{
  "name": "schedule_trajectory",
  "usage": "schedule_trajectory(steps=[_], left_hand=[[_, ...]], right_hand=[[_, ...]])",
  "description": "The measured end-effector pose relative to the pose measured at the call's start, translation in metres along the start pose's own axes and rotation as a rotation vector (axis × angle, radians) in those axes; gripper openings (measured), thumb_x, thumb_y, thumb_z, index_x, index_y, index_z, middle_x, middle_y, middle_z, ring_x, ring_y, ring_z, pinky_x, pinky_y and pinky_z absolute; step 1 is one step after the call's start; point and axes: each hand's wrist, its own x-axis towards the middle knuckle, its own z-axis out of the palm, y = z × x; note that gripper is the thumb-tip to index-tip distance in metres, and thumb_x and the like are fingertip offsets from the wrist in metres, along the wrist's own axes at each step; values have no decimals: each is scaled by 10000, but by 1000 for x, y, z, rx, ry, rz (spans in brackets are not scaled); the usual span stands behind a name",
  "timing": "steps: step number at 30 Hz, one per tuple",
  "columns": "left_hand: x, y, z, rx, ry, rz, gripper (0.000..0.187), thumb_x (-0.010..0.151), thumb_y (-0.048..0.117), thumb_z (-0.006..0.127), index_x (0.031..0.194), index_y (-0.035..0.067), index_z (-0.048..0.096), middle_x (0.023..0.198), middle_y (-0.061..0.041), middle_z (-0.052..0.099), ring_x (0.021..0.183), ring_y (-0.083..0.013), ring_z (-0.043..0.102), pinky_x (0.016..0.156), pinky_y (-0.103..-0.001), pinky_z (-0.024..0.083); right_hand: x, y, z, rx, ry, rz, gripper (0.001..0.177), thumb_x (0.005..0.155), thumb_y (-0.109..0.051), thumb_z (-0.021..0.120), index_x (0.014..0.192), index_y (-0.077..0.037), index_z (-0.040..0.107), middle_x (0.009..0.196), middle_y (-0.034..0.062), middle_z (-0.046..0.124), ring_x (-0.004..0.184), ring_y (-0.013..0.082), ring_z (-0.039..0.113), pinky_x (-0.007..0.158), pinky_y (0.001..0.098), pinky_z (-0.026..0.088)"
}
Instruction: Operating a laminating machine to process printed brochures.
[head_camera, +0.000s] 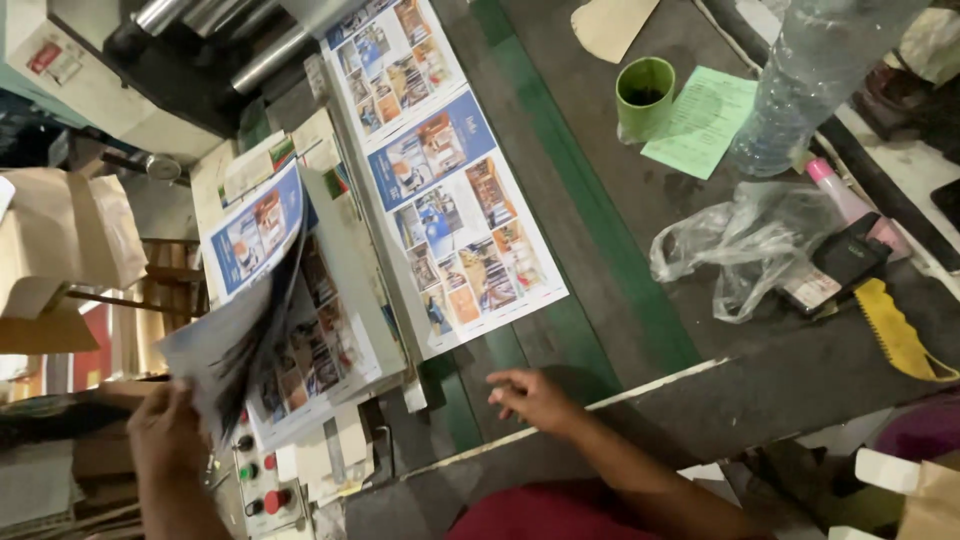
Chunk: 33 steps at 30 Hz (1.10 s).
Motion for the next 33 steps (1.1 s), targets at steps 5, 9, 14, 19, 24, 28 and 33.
schedule_trajectory(steps=[5,9,14,19,24,28,33], left_hand=[[1,19,-12,-46,397,393,131,1117,61,652,1067,-58,676,995,-40,689,830,-112,574,729,-265,450],[-22,8,10,213,570,561,98,1098,-25,622,1058,-74,696,1016,-93,723,892,-157,636,807,-294,512],[-110,59,127,627,363,881,168,1030,8,718,1196,29,735,1140,-168,768,953,-281,751,805,-362,588],[-184,81,207,548,141,892,183,888,54,771,1067,86,748,1127,-131,763,981,-278,763,749,-346,607],[-230,102,237,460,-13,931,245,832,63,757,1076,78,733,1131,-113,738,1031,-299,726,861,-399,587],[-243,103,243,432,-199,982,272,814,115,762,1072,39,724,1176,-138,732,1110,-321,694,935,-445,539],[-232,93,236,404,-284,1024,275,836,137,759,1085,23,738,1191,-153,743,1137,-322,694,956,-476,511]], right_hand=[[-5,-10,3,58,-162,112,408,979,-220,636,1361,-75,626,1068,53,767,766,91,698,595,253,537],[-4,-9,2,34,-164,136,401,985,-232,632,1356,-81,635,1074,44,766,765,84,688,592,245,526],[1,-12,8,71,-181,88,395,1006,-239,632,1358,-58,625,1056,59,761,776,91,688,615,241,531],[4,-30,32,41,-251,71,413,1006,-266,612,1369,-69,610,1058,34,759,773,83,689,611,245,530],[-1,-31,52,-61,-293,-17,486,1000,-289,656,1441,-102,573,897,91,673,732,93,607,611,271,506],[2,-4,52,-19,-259,-155,349,1077,-296,643,1256,-1,689,1016,34,726,869,77,642,728,270,551],[-14,-9,32,210,-91,45,316,989,-265,583,1219,-66,671,963,3,734,797,70,686,637,276,596]])
